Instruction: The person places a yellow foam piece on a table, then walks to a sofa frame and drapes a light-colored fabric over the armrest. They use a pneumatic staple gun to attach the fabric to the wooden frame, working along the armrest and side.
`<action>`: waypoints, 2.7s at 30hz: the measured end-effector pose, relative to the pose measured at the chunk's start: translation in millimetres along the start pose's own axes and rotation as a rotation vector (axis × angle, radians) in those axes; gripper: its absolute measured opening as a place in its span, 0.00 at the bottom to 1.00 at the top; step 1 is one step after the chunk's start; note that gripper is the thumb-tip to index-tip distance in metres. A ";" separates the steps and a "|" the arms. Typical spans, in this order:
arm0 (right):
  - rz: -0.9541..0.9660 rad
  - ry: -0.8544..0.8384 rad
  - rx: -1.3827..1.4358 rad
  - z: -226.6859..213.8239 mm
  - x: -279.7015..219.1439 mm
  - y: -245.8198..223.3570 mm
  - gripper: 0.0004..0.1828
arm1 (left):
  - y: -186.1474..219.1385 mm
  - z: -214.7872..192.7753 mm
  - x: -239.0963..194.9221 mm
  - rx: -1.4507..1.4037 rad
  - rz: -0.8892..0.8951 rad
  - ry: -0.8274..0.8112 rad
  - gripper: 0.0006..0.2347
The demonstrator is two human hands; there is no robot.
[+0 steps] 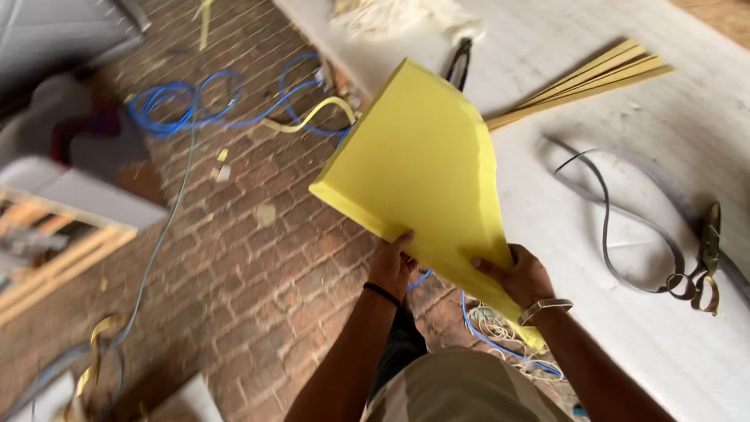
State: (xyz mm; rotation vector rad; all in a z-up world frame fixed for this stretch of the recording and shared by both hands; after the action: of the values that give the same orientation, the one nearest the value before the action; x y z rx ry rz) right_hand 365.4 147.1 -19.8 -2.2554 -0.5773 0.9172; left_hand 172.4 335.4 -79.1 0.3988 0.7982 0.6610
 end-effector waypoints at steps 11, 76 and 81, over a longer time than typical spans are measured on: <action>0.247 0.180 0.189 6.3 62.5 -91.4 0.39 | 82.0 68.6 134.2 0.258 -0.175 -0.158 0.21; 0.934 0.559 -0.114 27.6 249.4 -91.1 0.50 | 99.0 183.7 463.7 0.977 -0.685 -0.617 0.23; 0.879 0.647 -0.012 33.5 237.8 -75.1 0.34 | 100.6 183.6 461.3 0.960 -0.671 -0.606 0.23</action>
State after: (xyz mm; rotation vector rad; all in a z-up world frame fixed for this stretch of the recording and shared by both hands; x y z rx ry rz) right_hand 486.5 354.2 -95.6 -2.6248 0.7466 0.4627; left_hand 511.2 705.7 -147.3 1.0734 0.5572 -0.5148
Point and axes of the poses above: each hand's wrist, its own x-axis towards the middle knuckle, its own z-axis out of the palm, y = z × x, the point moved 10 cm from there along x, towards the middle knuckle, and after that the axes turned 5 degrees about -x, right-handed, at the moved point
